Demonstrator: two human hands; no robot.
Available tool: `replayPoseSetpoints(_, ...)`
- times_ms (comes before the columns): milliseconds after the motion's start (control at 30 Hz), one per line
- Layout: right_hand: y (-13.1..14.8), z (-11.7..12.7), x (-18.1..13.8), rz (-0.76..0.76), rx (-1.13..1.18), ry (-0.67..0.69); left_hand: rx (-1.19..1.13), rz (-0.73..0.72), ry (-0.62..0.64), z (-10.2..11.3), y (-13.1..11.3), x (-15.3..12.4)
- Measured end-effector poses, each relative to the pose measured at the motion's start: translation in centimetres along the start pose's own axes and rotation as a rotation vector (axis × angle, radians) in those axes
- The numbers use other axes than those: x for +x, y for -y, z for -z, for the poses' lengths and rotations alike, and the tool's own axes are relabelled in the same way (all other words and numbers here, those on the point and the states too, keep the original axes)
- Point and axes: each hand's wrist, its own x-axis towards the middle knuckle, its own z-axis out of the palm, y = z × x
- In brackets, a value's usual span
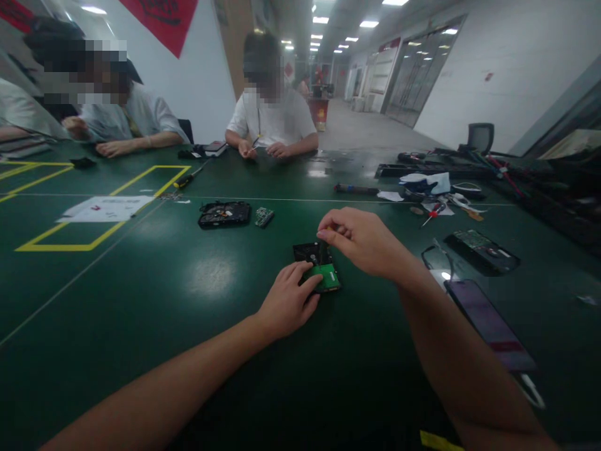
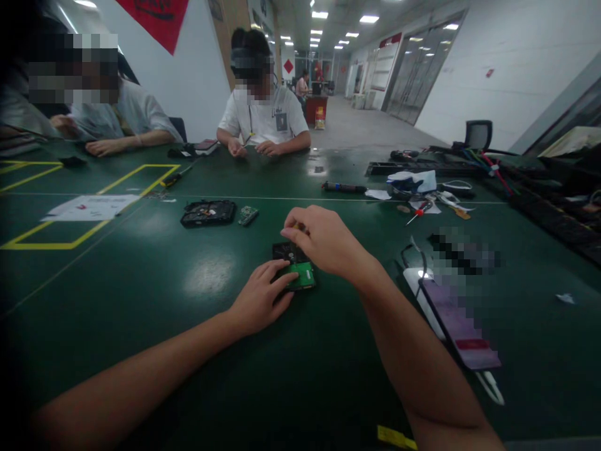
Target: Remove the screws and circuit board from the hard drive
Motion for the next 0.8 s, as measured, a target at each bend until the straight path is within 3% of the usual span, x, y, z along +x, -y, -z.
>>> replayPoseSetpoints(533, -0.2, 0.4, -0.2, -0.013, 0.040, -0.010, -0.028, 0.003, 0.009, -0.1, 0.4, -0.2)
replayPoseSetpoints(800, 1.0, 0.9, -0.2, 0.015, 0.101, 0.091, -0.042, 0.016, 0.010, -0.1, 0.3, -0.1)
